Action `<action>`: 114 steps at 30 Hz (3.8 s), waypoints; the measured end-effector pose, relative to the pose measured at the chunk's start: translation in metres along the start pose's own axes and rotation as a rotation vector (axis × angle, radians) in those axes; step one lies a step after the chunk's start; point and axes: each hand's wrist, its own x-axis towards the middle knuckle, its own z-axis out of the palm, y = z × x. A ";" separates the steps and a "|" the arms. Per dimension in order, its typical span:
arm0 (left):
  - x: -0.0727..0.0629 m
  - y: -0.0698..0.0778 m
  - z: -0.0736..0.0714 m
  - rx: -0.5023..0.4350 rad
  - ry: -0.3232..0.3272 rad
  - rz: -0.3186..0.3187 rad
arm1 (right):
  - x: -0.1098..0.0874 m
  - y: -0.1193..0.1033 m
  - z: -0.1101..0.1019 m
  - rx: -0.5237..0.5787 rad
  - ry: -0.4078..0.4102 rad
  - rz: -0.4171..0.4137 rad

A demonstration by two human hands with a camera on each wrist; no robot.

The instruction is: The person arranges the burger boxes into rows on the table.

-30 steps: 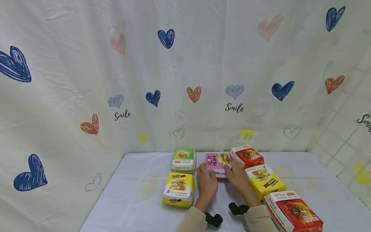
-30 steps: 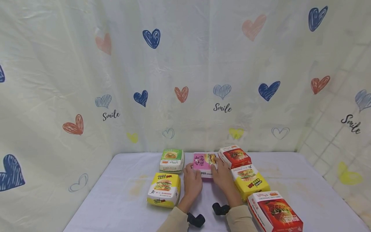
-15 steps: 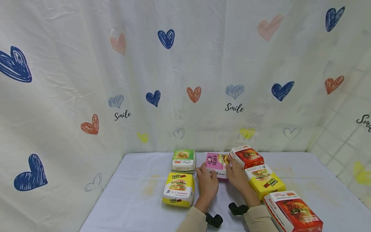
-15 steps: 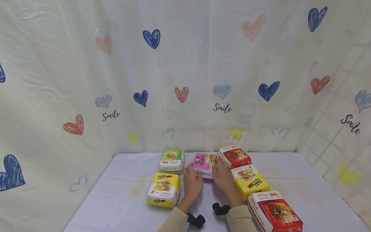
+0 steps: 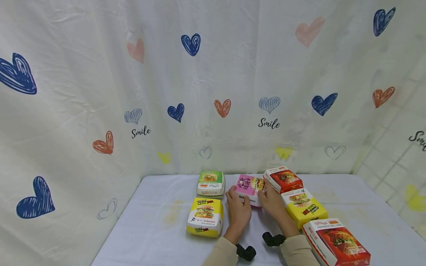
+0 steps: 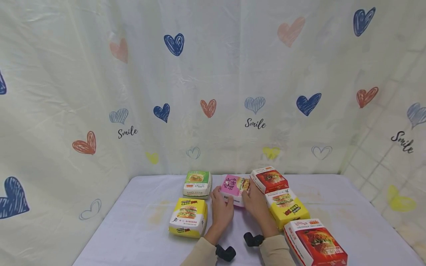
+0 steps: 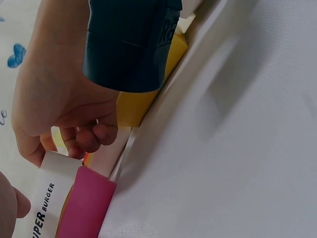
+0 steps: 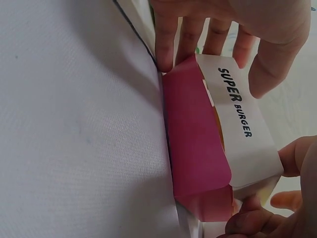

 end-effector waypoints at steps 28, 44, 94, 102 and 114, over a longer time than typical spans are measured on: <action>-0.001 -0.001 0.001 -0.008 -0.020 -0.019 | 0.001 0.000 -0.001 -0.032 0.060 -0.069; 0.001 -0.005 0.002 -0.010 -0.021 -0.007 | -0.001 0.001 0.001 0.027 0.095 -0.067; 0.002 -0.008 0.002 -0.020 -0.053 0.023 | -0.001 0.001 0.001 0.027 0.028 0.040; 0.001 -0.007 0.001 -0.026 -0.020 0.013 | -0.001 0.002 0.003 0.007 0.043 -0.003; 0.003 -0.008 0.002 -0.021 -0.026 0.023 | -0.004 -0.002 0.000 -0.014 0.037 0.008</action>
